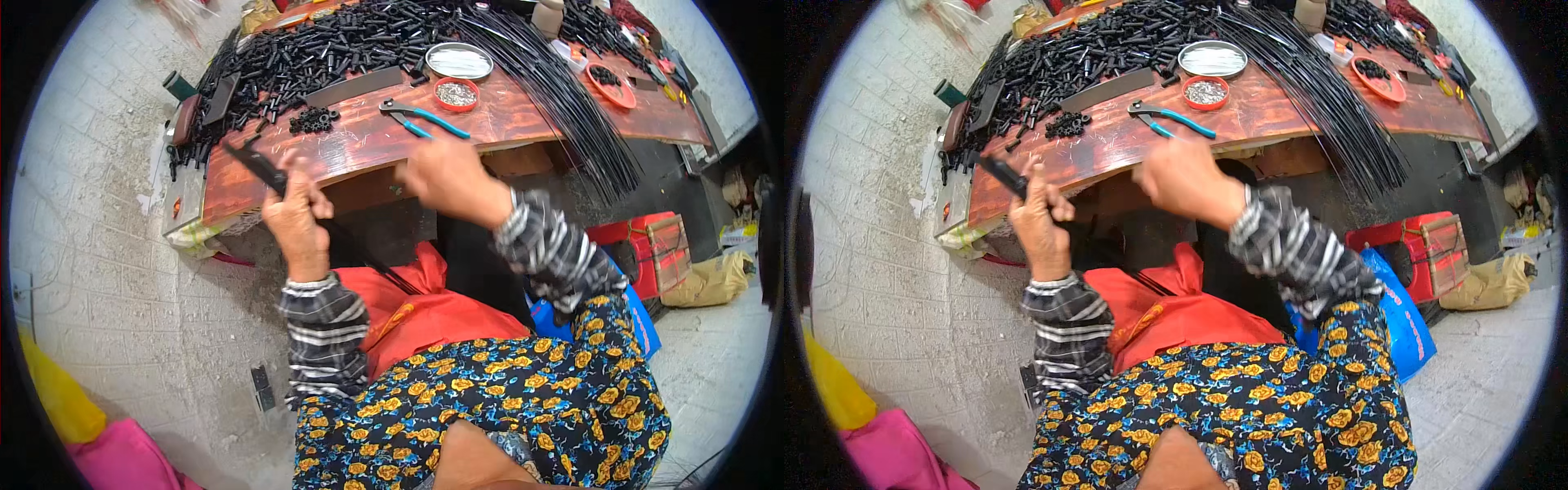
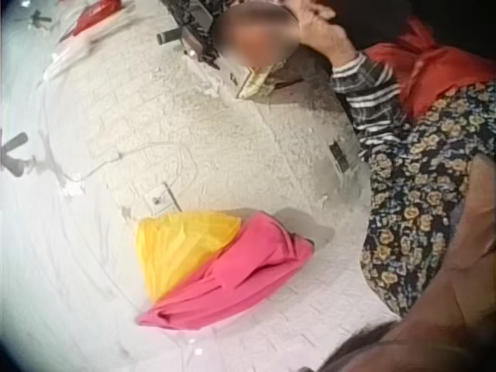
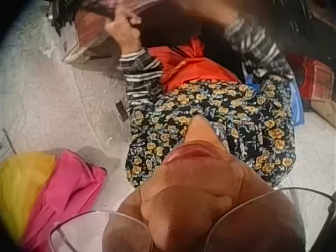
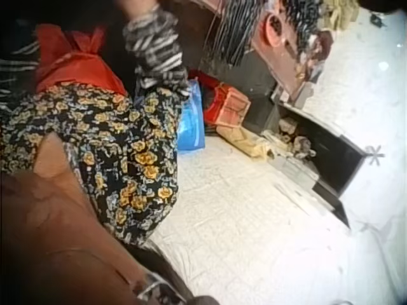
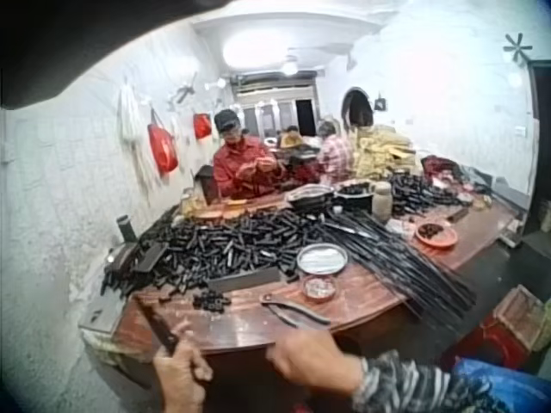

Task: Assembling plastic tips onto bundles of black strips at a manufacturing workstation.

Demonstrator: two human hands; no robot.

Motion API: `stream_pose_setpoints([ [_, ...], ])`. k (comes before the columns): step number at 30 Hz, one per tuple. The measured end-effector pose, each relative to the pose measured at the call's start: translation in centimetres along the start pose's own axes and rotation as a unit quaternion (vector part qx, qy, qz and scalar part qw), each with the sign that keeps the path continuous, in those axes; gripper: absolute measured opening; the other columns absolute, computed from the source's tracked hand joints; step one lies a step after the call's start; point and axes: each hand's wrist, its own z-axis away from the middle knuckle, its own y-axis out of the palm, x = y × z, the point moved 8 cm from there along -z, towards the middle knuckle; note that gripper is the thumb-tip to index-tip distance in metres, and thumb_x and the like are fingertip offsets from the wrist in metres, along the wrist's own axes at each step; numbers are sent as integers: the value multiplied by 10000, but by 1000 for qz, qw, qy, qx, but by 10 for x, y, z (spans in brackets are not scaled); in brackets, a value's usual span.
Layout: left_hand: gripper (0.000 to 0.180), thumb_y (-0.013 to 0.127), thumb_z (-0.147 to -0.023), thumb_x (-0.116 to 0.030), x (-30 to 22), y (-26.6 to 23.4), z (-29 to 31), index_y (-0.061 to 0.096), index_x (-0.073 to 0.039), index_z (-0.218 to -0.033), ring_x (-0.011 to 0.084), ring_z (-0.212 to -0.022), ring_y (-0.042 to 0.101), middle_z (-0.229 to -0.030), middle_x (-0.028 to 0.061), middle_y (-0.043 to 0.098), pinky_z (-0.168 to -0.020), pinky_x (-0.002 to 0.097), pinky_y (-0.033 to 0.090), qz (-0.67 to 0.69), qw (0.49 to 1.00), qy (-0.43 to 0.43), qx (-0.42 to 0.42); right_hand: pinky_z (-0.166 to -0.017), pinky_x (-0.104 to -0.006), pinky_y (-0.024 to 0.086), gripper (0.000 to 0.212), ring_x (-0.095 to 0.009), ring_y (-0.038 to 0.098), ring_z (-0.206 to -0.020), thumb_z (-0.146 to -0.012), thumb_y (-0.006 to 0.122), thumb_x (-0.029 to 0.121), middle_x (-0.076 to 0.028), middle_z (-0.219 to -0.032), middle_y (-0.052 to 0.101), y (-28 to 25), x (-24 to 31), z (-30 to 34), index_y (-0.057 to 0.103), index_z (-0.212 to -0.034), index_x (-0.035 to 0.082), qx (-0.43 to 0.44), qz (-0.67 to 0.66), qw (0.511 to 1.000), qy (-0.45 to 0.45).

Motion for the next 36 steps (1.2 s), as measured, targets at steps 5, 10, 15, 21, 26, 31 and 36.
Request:
stream_pose_setpoints([
  [5,325,656,-891,-282,-49,-51,-29,576,-55,-1109,40,-418,327,-546,-68,351,-381,224,287,23,999,12,-35,-740,-404,507,343,-322,647,-817,-829,610,340,-161,-829,671,115,27,103,669,-963,29,373,-261,890,14],
  [10,340,629,-908,-280,-123,-95,-71,557,-50,-1148,24,-437,250,-568,-86,255,-409,199,234,14,999,-8,37,-786,-375,493,300,-309,652,-909,-856,571,156,-184,-970,682,227,64,190,634,-1125,38,380,-546,741,-90],
  [15,254,607,-916,-215,-227,-126,-69,584,-27,-1083,41,-437,248,-560,-66,249,-438,214,247,39,993,109,-18,-735,-415,498,294,-317,651,-861,-901,474,222,-167,-963,678,214,69,183,683,-1007,45,500,-279,817,-68],
  [21,326,588,-920,-308,-150,-141,-27,580,2,-1019,81,-514,329,-609,-51,333,-475,227,317,450,888,92,11,-787,-399,488,789,-305,576,-951,-740,756,304,-170,-1098,494,89,84,76,352,-1390,109,139,-365,917,-77],
  [26,528,609,-861,-485,24,-29,26,579,-12,-1094,105,-612,472,-682,-14,477,-506,269,402,478,868,-131,12,-693,-279,528,618,-176,614,-882,-810,713,293,-160,-1258,499,-8,75,33,463,-1297,6,-41,-652,744,-139],
  [31,545,614,-863,-501,132,-7,146,599,7,-1061,143,-679,636,-834,82,670,-555,302,481,15,860,-474,189,-518,-245,454,211,-75,565,-612,-847,686,194,0,-694,595,0,20,31,664,-874,-14,19,-638,750,172],
  [36,357,520,-962,-315,77,-15,92,645,19,-944,104,-701,622,-795,68,663,-623,243,489,-227,925,-198,234,-502,-404,423,367,-161,445,-482,-773,709,288,-246,-586,469,57,23,33,607,-730,-62,117,-454,883,35],
])
